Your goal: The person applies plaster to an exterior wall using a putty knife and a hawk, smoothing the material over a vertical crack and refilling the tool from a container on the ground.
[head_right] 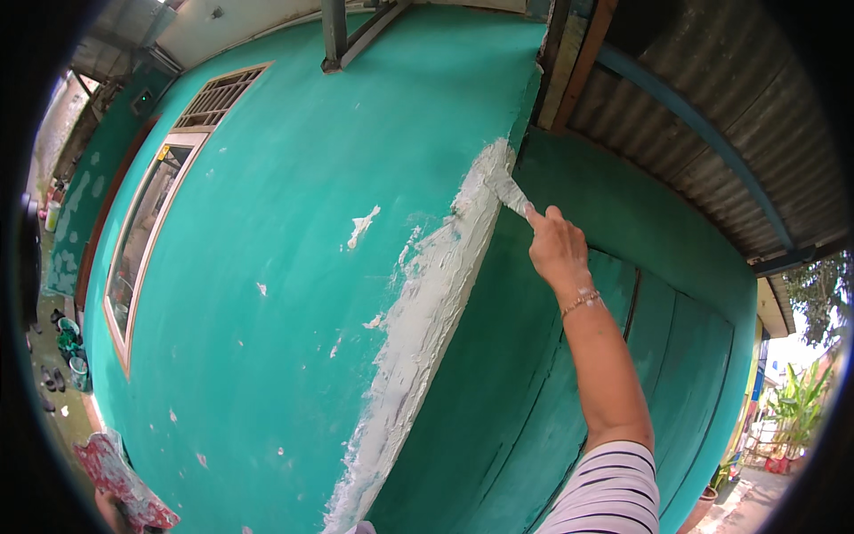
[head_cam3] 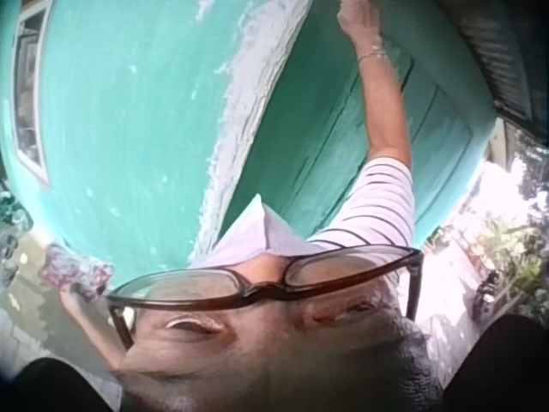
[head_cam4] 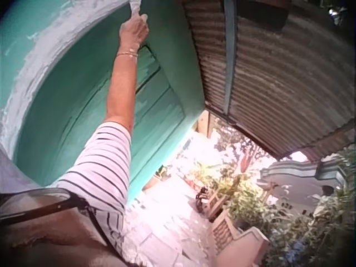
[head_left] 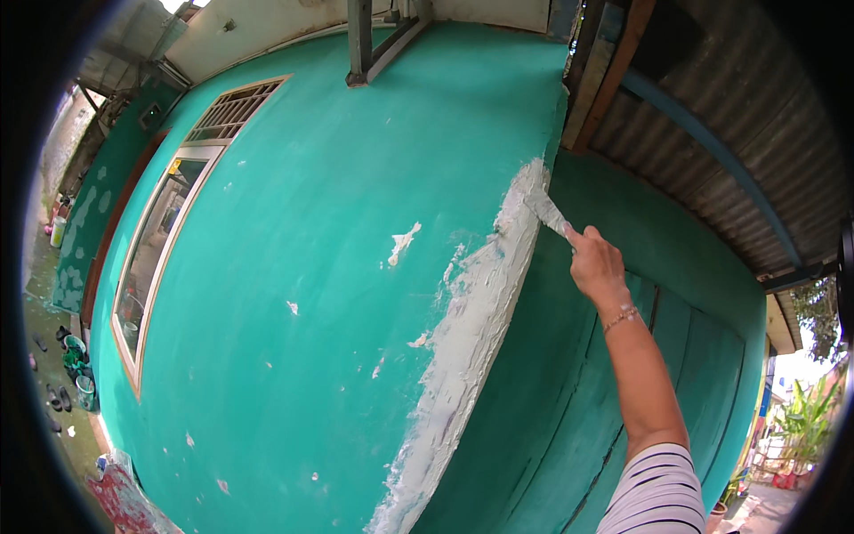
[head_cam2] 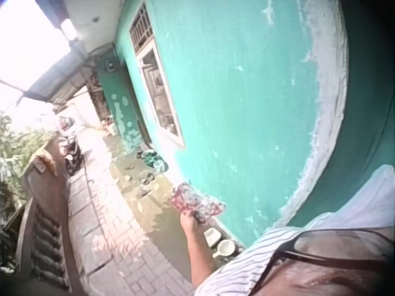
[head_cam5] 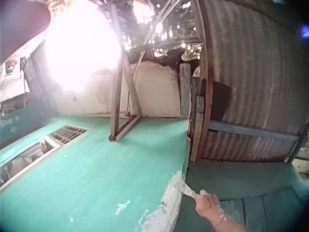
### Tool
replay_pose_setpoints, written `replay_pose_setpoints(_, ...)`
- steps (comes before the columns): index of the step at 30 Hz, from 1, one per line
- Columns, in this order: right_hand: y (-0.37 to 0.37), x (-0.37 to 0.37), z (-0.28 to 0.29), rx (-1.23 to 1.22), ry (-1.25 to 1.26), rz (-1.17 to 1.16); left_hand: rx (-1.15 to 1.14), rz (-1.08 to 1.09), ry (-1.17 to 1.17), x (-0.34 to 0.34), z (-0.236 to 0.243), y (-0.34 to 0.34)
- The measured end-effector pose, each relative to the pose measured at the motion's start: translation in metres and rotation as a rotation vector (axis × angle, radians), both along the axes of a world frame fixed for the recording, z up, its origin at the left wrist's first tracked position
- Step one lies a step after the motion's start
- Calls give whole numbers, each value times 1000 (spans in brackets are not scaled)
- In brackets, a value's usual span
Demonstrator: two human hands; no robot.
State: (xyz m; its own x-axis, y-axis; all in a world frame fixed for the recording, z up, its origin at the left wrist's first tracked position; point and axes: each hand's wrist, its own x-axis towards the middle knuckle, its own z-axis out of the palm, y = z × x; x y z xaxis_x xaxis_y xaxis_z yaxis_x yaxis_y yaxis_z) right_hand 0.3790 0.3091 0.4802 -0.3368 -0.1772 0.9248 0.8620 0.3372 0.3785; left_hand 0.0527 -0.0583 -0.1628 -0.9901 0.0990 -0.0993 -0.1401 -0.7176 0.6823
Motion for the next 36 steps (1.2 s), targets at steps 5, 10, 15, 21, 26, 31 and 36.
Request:
replay_pose_setpoints(5, -38, 12, 3, -3, 32, 113, -4, -3, 3, -10, -2, -1)
replay_pose_setpoints(10, -17, -14, 47, 32, 76, 19, 9, -8, -2, -20, -8, 4)
replay_pose_setpoints(15, -26, -18, -10, -121, -57, 155, 122, 69, -57, -6, 22, 5)
replay_pose_setpoints(21, 29, -6, 63, -179, 202, 573, 20, 2, -49, -19, 4, -9)
replay_pose_setpoints(26, 27, -34, 81, -351, 204, 465, 33, -6, -63, -22, 7, -7)
replay_pose_setpoints(31, -16, 24, -6, -539, -76, 533, 97, 4, -119, -13, 19, -12)
replay_pose_setpoints(36, -2, 16, 27, -771, 232, 875, 52, -21, -63, -45, -17, -19)
